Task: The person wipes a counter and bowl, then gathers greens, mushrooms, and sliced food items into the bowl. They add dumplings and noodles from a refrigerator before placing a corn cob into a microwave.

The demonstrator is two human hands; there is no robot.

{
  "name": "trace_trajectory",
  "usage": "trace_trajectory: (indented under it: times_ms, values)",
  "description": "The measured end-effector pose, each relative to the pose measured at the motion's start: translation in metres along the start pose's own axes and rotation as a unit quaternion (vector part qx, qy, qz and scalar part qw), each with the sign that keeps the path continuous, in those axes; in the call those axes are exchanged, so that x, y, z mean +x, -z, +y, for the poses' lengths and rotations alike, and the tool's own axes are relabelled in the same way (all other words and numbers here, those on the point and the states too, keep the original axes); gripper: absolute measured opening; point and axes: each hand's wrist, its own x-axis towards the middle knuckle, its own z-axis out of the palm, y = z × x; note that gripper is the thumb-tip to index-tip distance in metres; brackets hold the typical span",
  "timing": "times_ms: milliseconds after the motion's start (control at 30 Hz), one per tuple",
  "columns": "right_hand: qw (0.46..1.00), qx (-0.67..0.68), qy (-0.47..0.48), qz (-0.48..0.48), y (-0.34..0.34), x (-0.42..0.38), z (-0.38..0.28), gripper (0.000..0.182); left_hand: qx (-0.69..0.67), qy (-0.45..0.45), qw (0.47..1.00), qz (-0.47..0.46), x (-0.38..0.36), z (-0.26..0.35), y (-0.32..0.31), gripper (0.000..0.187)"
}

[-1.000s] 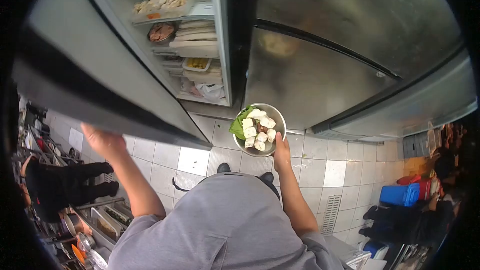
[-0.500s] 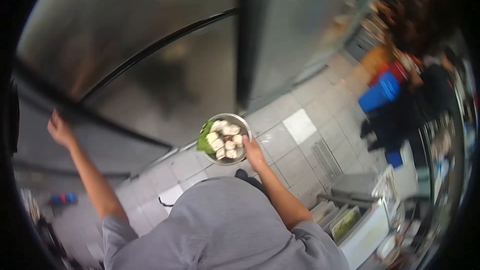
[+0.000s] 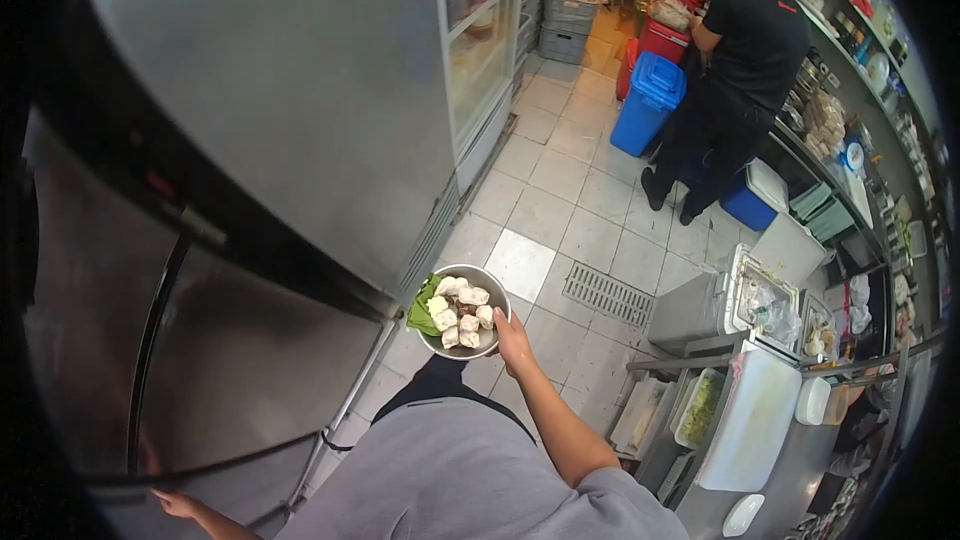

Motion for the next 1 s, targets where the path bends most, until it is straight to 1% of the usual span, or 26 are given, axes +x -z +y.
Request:
trace_trajectory:
  times_ms: [33,67,100,133,167,200,233,267,300,333,367,400,433,467,500,533,567,600,633,700,733,800,833,900,933,1000]
  values:
    - [1.0,0.016,0.0,0.021,0.001,0.022,-0.013,0.051,0.084,-0.149,0.985,0.017,-0.033,-0.029,-0.024,0.065]
    - [0.999,0.032,0.0,0.042,-0.001,0.044,-0.024,0.052,0.165,-0.224,0.9,-0.335,-0.05,-0.039,-0.011,0.054]
    - [0.998,0.037,0.003,0.047,0.001,0.069,-0.034,0.052,0.16,-0.229,0.899,-0.338,-0.158,-0.052,-0.065,0.054]
    - [0.997,0.048,0.002,0.053,0.008,0.093,-0.049,0.052,0.118,-0.317,0.827,-0.449,-0.223,-0.057,-0.082,0.053]
    - [0.997,0.059,0.002,0.059,0.016,0.119,-0.065,0.053,0.072,-0.398,0.732,-0.548,-0.244,-0.044,-0.105,0.058]
    - [0.997,0.053,-0.001,0.063,0.028,0.143,-0.077,0.053,0.073,-0.393,0.731,-0.553,-0.336,-0.042,-0.139,0.058]
    - [0.997,0.031,0.017,0.075,0.038,0.166,-0.09,0.052,0.175,-0.174,0.671,-0.699,-0.382,-0.028,-0.16,0.047]
    - [0.996,0.009,0.036,0.086,0.048,0.185,-0.104,0.051,0.264,0.06,0.555,-0.786,-0.454,0.066,-0.219,0.036]
    - [0.996,0.007,0.033,0.085,0.054,0.202,-0.121,0.051,0.2,-0.084,0.438,-0.872,-0.5,0.069,-0.294,0.035]
    - [0.993,-0.005,0.051,0.105,0.063,0.217,-0.136,0.05,0.304,-0.166,0.494,-0.797,-0.582,0.077,-0.368,0.036]
    - [0.989,-0.017,0.069,0.126,0.073,0.23,-0.153,0.049,0.258,-0.361,0.395,-0.805,-0.646,0.131,-0.433,0.035]
    - [0.991,0.024,0.055,0.123,0.084,0.24,-0.174,0.047,0.058,-0.374,0.425,-0.822,-0.699,0.213,-0.466,0.051]
    - [0.988,0.003,0.075,0.131,0.099,0.249,-0.19,0.048,-0.001,-0.335,0.443,-0.832,-0.757,0.297,-0.495,0.055]
    - [0.985,0.036,0.061,0.156,0.11,0.252,-0.205,0.049,-0.042,-0.356,0.438,-0.825,-0.8,0.389,-0.51,0.061]
    - [0.98,0.069,0.047,0.181,0.121,0.254,-0.219,0.049,-0.154,-0.37,0.444,-0.801,-0.837,0.469,-0.524,0.066]
    - [0.973,0.095,0.064,0.202,0.137,0.265,-0.217,0.05,-0.201,-0.347,0.467,-0.788,-0.86,0.557,-0.524,0.072]
    - [0.975,0.09,0.064,0.194,0.147,0.272,-0.234,0.05,-0.27,-0.312,0.506,-0.758,-0.889,0.618,-0.548,0.076]
    - [0.971,0.109,0.043,0.207,0.155,0.273,-0.259,0.05,-0.305,-0.262,0.544,-0.737,-0.911,0.677,-0.566,0.08]
    - [0.967,0.127,0.022,0.219,0.167,0.281,-0.277,0.05,-0.294,-0.26,0.591,-0.705,-0.924,0.728,-0.578,0.086]
    - [0.973,0.123,0.021,0.194,0.207,0.305,-0.294,0.051,-0.273,-0.227,0.712,-0.606,-0.966,0.794,-0.605,0.09]
    - [0.973,0.119,0.035,0.195,0.23,0.319,-0.305,0.051,-0.271,-0.223,0.72,-0.599,-0.979,0.819,-0.616,0.09]
    - [0.973,0.137,0.039,0.18,0.28,0.348,-0.326,0.051,-0.165,-0.04,0.803,-0.571,-1.002,0.861,-0.629,0.09]
    - [0.976,0.131,0.039,0.17,0.305,0.363,-0.335,0.051,-0.165,-0.035,0.809,-0.563,-1.015,0.863,-0.645,0.09]
    - [0.979,0.094,0.075,0.167,0.353,0.39,-0.358,0.049,-0.208,0.015,0.853,-0.479,-1.036,0.853,-0.683,0.085]
    - [0.981,0.097,0.075,0.153,0.373,0.4,-0.378,0.049,-0.207,0.021,0.858,-0.469,-1.041,0.859,-0.683,0.085]
    - [0.986,0.076,0.064,0.137,0.419,0.425,-0.414,0.048,-0.199,-0.014,0.865,-0.46,-1.049,0.864,-0.676,0.08]
